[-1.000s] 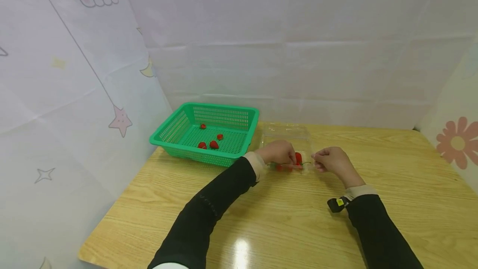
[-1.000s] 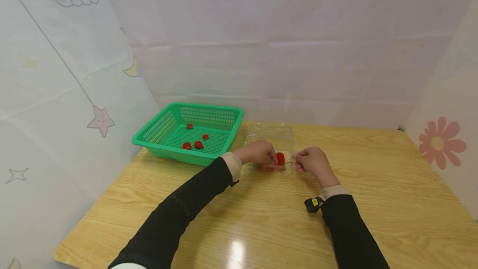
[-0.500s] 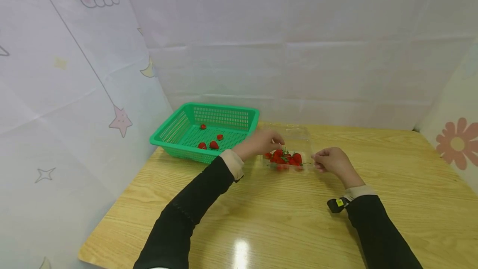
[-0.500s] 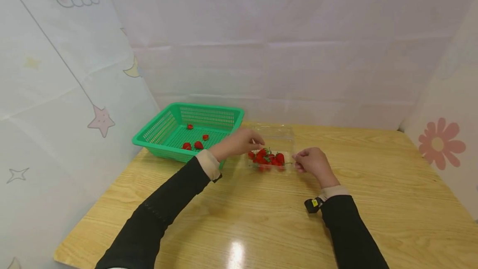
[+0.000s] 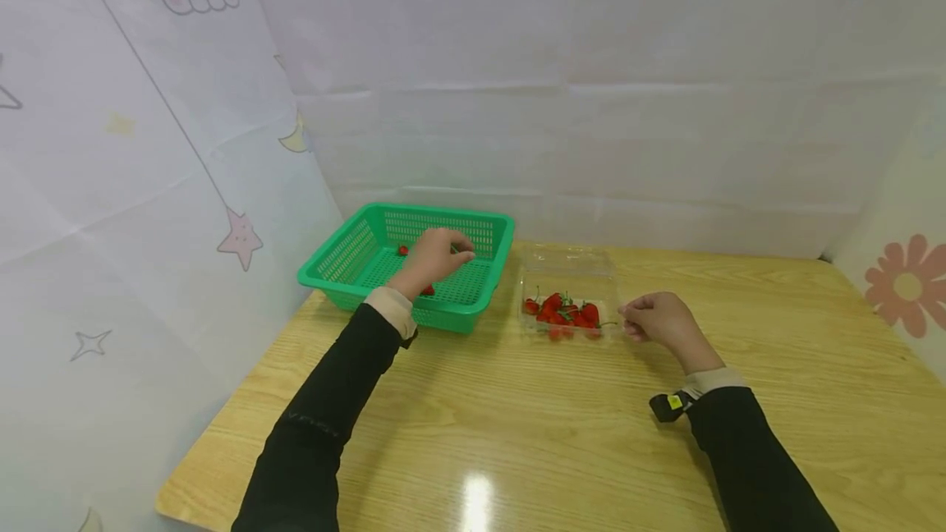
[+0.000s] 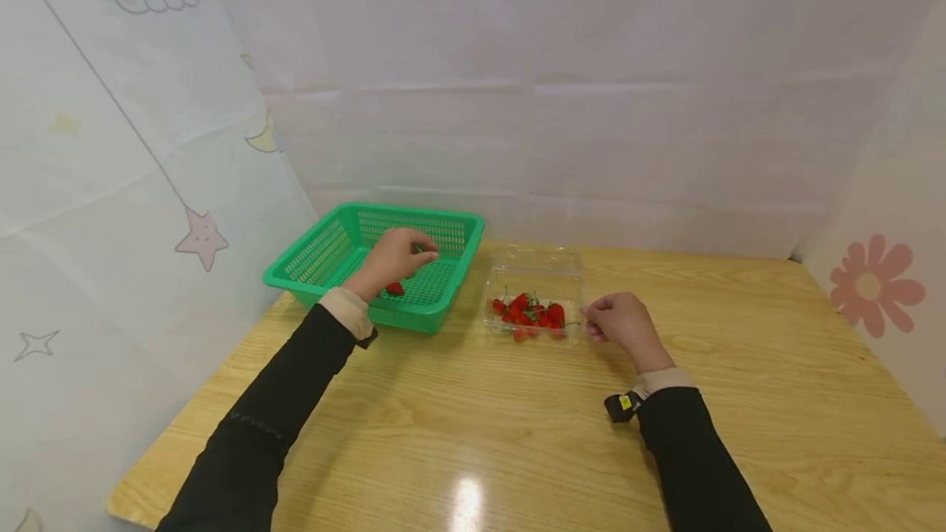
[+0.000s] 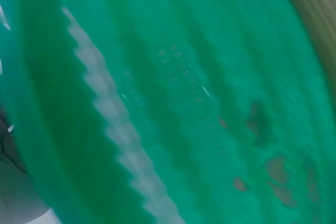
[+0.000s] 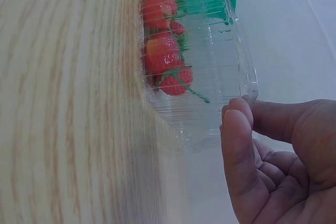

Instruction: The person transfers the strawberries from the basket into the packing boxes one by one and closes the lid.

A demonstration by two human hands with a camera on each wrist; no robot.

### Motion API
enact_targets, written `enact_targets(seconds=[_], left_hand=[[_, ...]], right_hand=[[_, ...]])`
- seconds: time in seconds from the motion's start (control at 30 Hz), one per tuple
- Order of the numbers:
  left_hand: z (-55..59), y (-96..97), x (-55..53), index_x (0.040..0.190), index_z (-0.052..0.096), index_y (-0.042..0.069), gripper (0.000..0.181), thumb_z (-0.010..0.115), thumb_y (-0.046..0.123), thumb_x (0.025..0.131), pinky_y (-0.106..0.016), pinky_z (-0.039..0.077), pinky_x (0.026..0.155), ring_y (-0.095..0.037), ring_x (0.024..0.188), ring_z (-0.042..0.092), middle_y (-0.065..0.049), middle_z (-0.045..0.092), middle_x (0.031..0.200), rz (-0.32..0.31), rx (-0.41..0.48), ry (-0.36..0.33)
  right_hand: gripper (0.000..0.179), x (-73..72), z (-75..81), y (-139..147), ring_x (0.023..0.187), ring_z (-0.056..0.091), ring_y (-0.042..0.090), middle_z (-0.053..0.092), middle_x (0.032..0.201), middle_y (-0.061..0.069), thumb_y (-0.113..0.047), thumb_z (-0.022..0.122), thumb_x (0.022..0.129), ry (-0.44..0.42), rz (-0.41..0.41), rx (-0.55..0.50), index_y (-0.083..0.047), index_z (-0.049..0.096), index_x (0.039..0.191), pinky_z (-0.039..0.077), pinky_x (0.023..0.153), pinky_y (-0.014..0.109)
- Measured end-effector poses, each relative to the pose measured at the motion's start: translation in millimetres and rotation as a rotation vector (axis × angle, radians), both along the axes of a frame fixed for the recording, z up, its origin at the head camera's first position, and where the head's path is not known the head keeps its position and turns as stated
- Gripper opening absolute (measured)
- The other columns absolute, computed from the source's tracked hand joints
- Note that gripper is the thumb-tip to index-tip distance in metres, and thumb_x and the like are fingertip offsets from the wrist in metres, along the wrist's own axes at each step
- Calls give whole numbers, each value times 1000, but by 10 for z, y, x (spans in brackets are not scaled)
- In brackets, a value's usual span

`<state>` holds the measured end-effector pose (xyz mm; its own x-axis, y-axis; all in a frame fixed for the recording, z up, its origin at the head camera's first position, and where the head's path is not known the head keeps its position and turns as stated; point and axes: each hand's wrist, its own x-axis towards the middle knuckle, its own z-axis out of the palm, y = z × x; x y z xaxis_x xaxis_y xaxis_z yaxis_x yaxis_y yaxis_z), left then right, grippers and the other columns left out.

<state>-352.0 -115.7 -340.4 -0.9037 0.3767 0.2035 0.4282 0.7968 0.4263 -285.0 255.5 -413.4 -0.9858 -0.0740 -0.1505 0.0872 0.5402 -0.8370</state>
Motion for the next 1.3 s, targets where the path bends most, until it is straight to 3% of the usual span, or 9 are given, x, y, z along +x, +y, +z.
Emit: enact_targets(seconds=[0.13, 0.3, 0.57, 0.87, 1.07, 1.3], left_hand=[[-98, -242, -99, 114, 71, 11, 23, 65, 24, 96, -39, 52, 82, -23, 93, 64, -5, 68, 109, 84, -1, -59], [-193, -398, -192, 119, 69, 7, 28, 66, 22, 95, -43, 50, 88, -28, 103, 61, -11, 66, 115, 124, -31, -154], [-335, -456, -268, 124, 66, 5, 32, 64, 21, 97, -44, 50, 87, -28, 104, 61, -15, 60, 126, 97, -200, -251], [-407, -474, -285, 137, 55, 4, 44, 64, 16, 96, -45, 46, 95, -33, 122, 51, -13, 50, 141, 101, -248, -394], [-428, -474, -302, 135, 57, 5, 42, 65, 19, 96, -45, 47, 93, -34, 122, 51, -14, 51, 139, 86, -315, -420], [-440, -470, -304, 122, 68, 7, 27, 64, 12, 96, -40, 50, 90, -31, 118, 54, -13, 59, 130, 56, -390, -443]], right_hand=[[35, 5, 5, -3, 76, 66, 24, 66, 88, 18, -16, 52, 102, -2, 7, -3, 15, 60, 115, 57, 67, 34], [35, 6, -5, 1, 76, 66, 25, 66, 89, 20, -16, 52, 102, 8, 8, -1, 15, 59, 116, 57, 67, 35], [35, 2, -42, -2, 77, 66, 26, 67, 90, 18, -16, 52, 102, 8, 6, -13, 15, 58, 118, 57, 67, 34], [36, 17, 21, -25, 78, 67, 26, 67, 92, 21, -16, 52, 102, 15, 11, -2, 16, 59, 117, 57, 68, 35], [36, 10, 26, -25, 80, 67, 26, 66, 94, 22, -16, 51, 102, 8, 8, -3, 15, 58, 118, 57, 69, 34], [35, 2, -8, -34, 79, 67, 26, 67, 93, 21, -14, 51, 102, -12, 0, -16, 16, 57, 119, 57, 68, 35]])
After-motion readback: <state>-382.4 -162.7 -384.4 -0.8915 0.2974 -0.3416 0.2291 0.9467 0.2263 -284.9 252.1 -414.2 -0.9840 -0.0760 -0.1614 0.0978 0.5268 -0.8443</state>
